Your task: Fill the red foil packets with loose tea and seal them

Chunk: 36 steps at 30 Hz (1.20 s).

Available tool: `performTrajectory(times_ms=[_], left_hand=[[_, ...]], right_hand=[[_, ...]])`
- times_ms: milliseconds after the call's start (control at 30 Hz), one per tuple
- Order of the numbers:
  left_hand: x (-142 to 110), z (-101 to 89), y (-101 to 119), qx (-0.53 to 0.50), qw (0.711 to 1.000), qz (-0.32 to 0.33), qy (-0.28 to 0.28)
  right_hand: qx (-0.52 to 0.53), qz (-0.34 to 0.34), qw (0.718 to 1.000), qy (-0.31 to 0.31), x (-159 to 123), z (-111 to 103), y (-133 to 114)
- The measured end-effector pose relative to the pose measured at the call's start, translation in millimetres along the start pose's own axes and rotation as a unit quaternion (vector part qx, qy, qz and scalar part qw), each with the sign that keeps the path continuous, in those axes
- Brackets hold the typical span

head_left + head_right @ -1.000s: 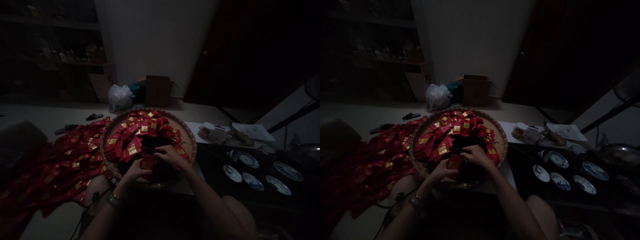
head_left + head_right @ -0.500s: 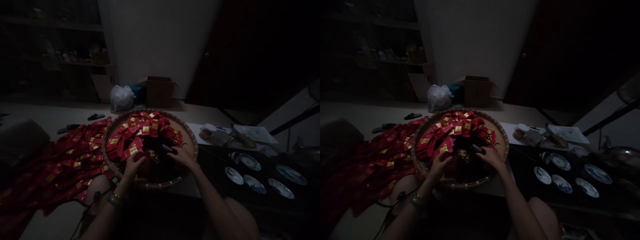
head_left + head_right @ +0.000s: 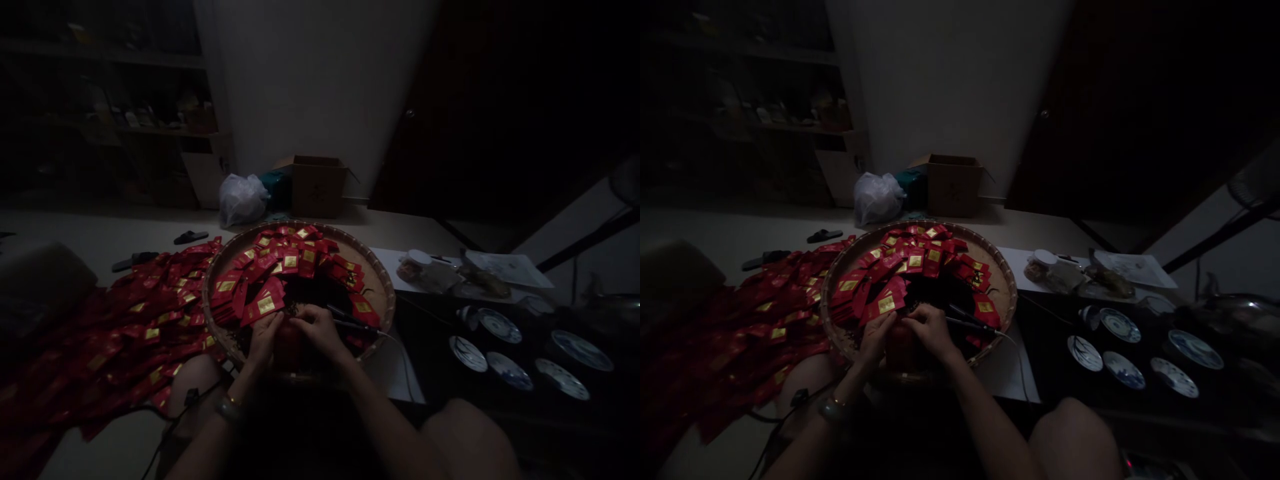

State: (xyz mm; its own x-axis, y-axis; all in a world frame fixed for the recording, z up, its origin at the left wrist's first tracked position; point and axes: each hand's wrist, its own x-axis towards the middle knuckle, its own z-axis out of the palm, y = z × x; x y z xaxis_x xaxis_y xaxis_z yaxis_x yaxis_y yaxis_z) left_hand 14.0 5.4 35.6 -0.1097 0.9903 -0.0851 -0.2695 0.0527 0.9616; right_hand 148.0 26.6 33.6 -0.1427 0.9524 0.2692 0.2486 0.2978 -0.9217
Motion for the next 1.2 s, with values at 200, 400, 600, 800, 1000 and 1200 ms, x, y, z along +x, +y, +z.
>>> performTrajectory(times_ms=[200, 400, 600, 800, 1000, 1200], left_hand=[[3.4, -4.1, -9.3, 0.017, 1.0, 0.0, -0.001], [16.8, -12.4, -23.4, 0.006, 0.997, 0.038, 0.074], [31.6, -33.7, -29.1, 0.263, 0.942, 0.131, 0.16], [57.5, -45.6, 2.6, 0.722, 0.686, 0.081, -0.043], [71.2, -41.1, 21.6, 0.76, 0.648, 0.054, -0.021], [46.6, -42.0, 20.1, 0.692, 0.7, 0.171, -0.041]], right_hand=[[0.009, 0.046, 0.998, -0.041, -3.7, -8.1, 4.4], [0.07, 0.06, 0.991, 0.099, 56.9, -33.6, -3.8], [0.311, 0.082, 0.929, 0.181, 108.7, -55.8, -1.2], [0.243, 0.242, 0.939, 0.007, 41.2, -23.4, 44.7], [0.127, 0.231, 0.958, -0.109, 3.8, 2.0, 68.2], [0.068, 0.071, 0.995, -0.008, -5.3, 5.3, 48.5]])
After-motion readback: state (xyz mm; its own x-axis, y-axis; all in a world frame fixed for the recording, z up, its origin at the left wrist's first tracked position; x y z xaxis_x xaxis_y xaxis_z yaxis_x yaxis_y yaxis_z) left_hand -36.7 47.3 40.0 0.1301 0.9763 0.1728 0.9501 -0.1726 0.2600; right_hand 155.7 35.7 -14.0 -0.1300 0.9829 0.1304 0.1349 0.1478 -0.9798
